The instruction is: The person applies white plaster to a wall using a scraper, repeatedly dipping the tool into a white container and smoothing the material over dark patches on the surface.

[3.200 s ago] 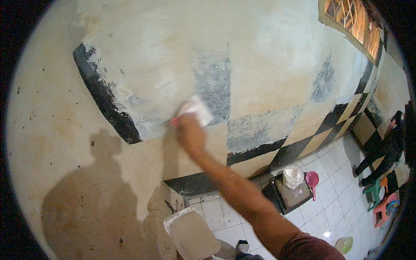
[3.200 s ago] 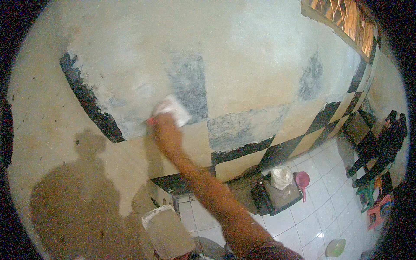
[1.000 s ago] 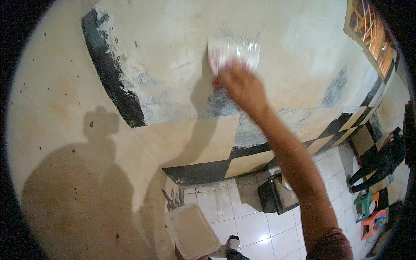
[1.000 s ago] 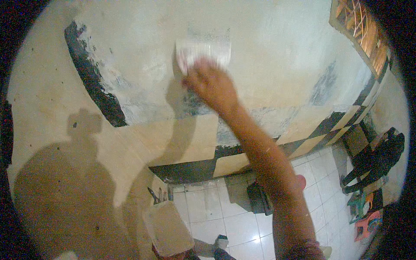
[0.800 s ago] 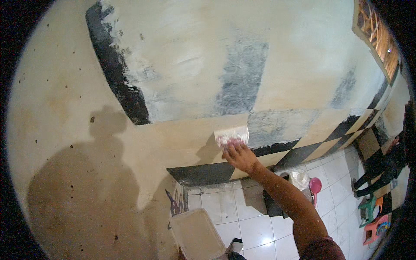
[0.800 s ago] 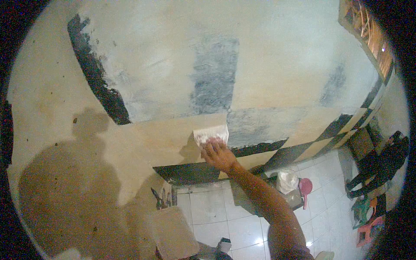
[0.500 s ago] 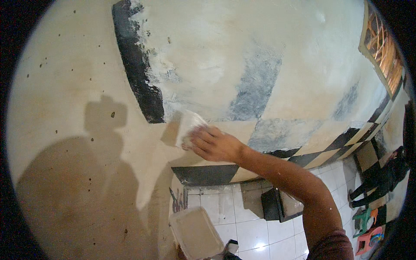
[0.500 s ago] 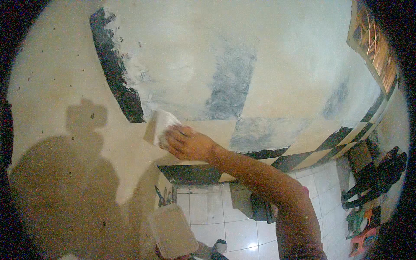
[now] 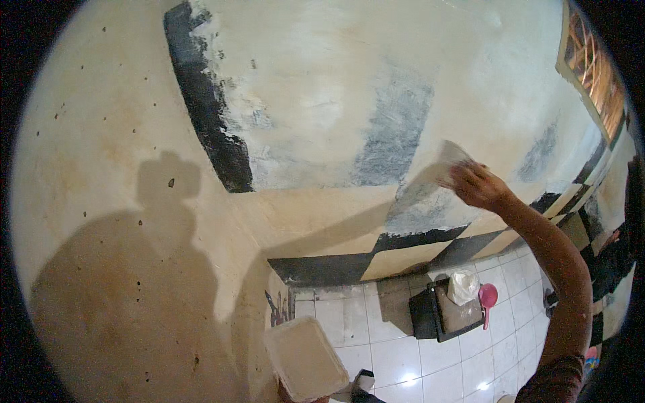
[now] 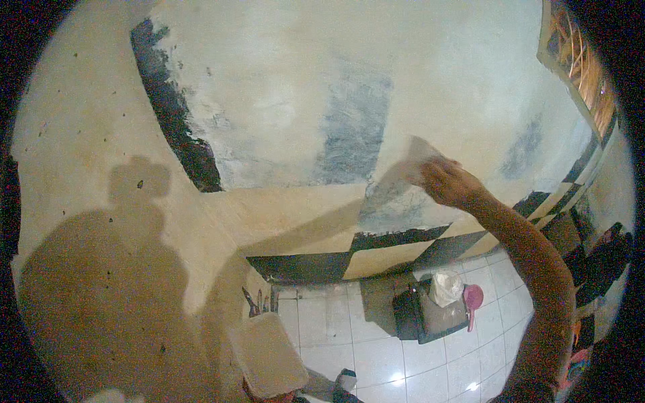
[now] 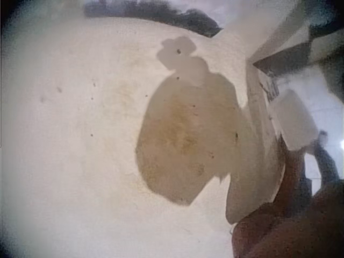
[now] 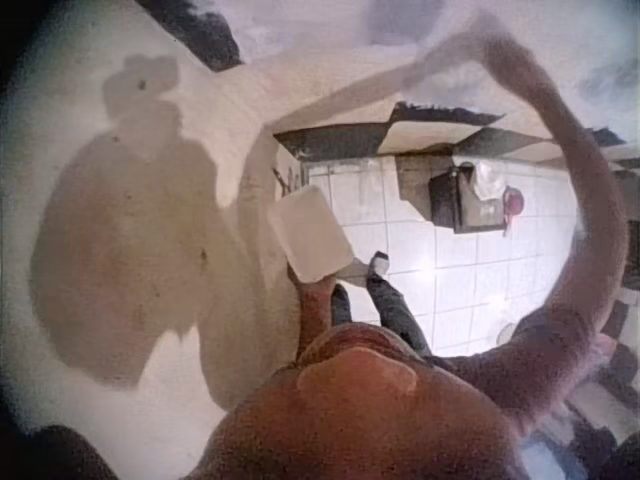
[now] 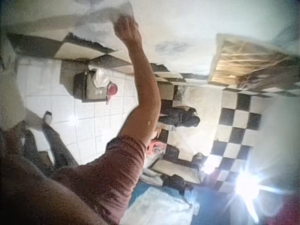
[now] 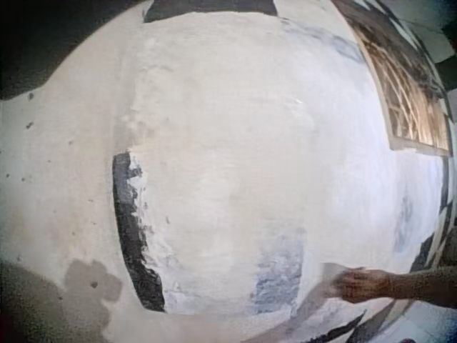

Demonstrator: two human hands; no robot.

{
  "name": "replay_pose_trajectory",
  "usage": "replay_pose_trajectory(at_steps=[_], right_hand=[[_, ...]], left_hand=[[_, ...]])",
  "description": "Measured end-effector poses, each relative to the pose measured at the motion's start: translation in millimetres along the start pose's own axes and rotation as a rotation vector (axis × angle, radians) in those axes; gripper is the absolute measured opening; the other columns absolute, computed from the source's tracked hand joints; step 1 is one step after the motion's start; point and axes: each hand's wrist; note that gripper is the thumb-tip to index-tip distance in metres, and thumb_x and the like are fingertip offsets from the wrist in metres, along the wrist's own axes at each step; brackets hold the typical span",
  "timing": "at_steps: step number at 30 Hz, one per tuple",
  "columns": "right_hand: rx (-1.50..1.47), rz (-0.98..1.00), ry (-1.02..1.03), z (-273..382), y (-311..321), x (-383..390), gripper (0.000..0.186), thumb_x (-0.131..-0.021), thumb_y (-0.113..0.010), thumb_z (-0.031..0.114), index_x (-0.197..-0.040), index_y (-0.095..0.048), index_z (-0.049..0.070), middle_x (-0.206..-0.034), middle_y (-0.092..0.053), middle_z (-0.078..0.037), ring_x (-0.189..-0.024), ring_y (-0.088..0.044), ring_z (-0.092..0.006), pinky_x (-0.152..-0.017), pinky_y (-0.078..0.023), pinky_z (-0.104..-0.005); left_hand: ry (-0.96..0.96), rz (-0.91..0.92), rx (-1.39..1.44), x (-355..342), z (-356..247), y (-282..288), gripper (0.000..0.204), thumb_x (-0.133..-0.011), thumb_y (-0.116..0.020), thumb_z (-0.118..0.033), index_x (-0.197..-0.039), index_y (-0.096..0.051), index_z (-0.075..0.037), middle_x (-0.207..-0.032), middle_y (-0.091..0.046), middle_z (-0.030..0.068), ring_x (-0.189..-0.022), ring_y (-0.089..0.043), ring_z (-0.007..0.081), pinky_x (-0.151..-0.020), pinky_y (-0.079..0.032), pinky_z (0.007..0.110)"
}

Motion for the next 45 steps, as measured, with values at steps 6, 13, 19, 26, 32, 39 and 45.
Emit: replay_pose_trajectory(at_steps=[6,13,19,26,32,39,45], right_hand=[[-0.477,-0.184,-0.055,34.4,35.2,-107.5,0.039,-0.086,-0.059,0.018,-0.124,-0.057,0.01,-0.118,-0.058,-0.011,-0.113,-0.056,-0.0278,-0.091,-0.05,-0.0393],[-0.142,-0.287,0.054,76.2,80.4,-373.8,0.034,-0.078,-0.055,0.027,-0.101,-0.062,0.003,-0.104,-0.059,-0.014,-0.106,-0.055,-0.0325,-0.088,-0.048,-0.0403],[-0.25,-0.283,-0.023,10.2,5.0,-232.4,0.042,-0.08,-0.061,0.022,-0.12,-0.059,0.011,-0.122,-0.056,-0.011,-0.118,-0.049,-0.0286,-0.099,-0.044,-0.0423],[-0.192,-0.163,-0.165,-52.2,97.5,-29.0,0.048,-0.078,-0.07,0.03,-0.122,-0.057,0.019,-0.12,-0.056,-0.009,-0.109,-0.055,-0.0301,-0.089,-0.049,-0.0465],[-0.327,-0.489,-0.16,-43.2,129.1,-144.5,0.041,-0.065,-0.07,0.031,-0.105,-0.068,0.021,-0.118,-0.058,-0.003,-0.11,-0.056,-0.0282,-0.093,-0.049,-0.0465],[-0.184,-0.58,-0.03,-61.6,135.3,-302.9,0.035,-0.07,-0.064,0.023,-0.103,-0.07,0.012,-0.122,-0.061,-0.004,-0.112,-0.053,-0.0198,-0.086,-0.044,-0.029],[-0.338,-0.337,-0.077,-70.6,67.2,-298.3,0.049,-0.065,-0.061,0.022,-0.112,-0.067,0.009,-0.124,-0.06,-0.008,-0.128,-0.043,-0.0238,-0.104,-0.039,-0.0365]], left_hand=[[0.013,0.0,0.009,0.9,2.6,-6.5,0.058,-0.092,-0.043,-0.051,-0.137,-0.046,-0.015,-0.134,-0.053,0.0088,-0.124,-0.048,0.0353,-0.101,-0.038,0.06],[0.0,0.019,0.008,9.9,-5.1,-21.2,0.059,-0.091,-0.044,-0.051,-0.138,-0.045,-0.015,-0.135,-0.052,0.0093,-0.124,-0.048,0.0357,-0.101,-0.038,0.06],[-0.01,0.017,0.022,15.1,-12.5,-40.7,0.06,-0.091,-0.046,-0.051,-0.138,-0.045,-0.014,-0.135,-0.052,0.0098,-0.124,-0.048,0.036,-0.1,-0.039,0.06],[0.015,0.038,0.034,19.2,-21.7,-79.6,0.06,-0.091,-0.047,-0.051,-0.138,-0.044,-0.014,-0.135,-0.052,0.0103,-0.124,-0.048,0.0364,-0.1,-0.039,0.06],[-0.016,-0.001,0.055,36.2,-34.1,-112.1,0.061,-0.09,-0.048,-0.051,-0.139,-0.043,-0.014,-0.136,-0.051,0.0107,-0.124,-0.049,0.0367,-0.1,-0.04,0.06],[-0.202,-0.128,-0.083,67.4,-32.3,-179.1,0.065,-0.089,-0.05,-0.052,-0.141,-0.041,-0.013,-0.138,-0.049,0.0113,-0.125,-0.048,0.0362,-0.1,-0.039,0.061],[-0.154,0.102,0.017,70.2,-28.5,-186.1,0.058,-0.091,-0.05,-0.045,-0.138,-0.042,-0.01,-0.131,-0.053,0.0125,-0.118,-0.053,0.0338,-0.096,-0.044,0.056]])
Point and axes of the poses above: each hand's wrist, its own x-axis away from the middle knuckle, its own y-axis out of the back of the hand, z = x × y
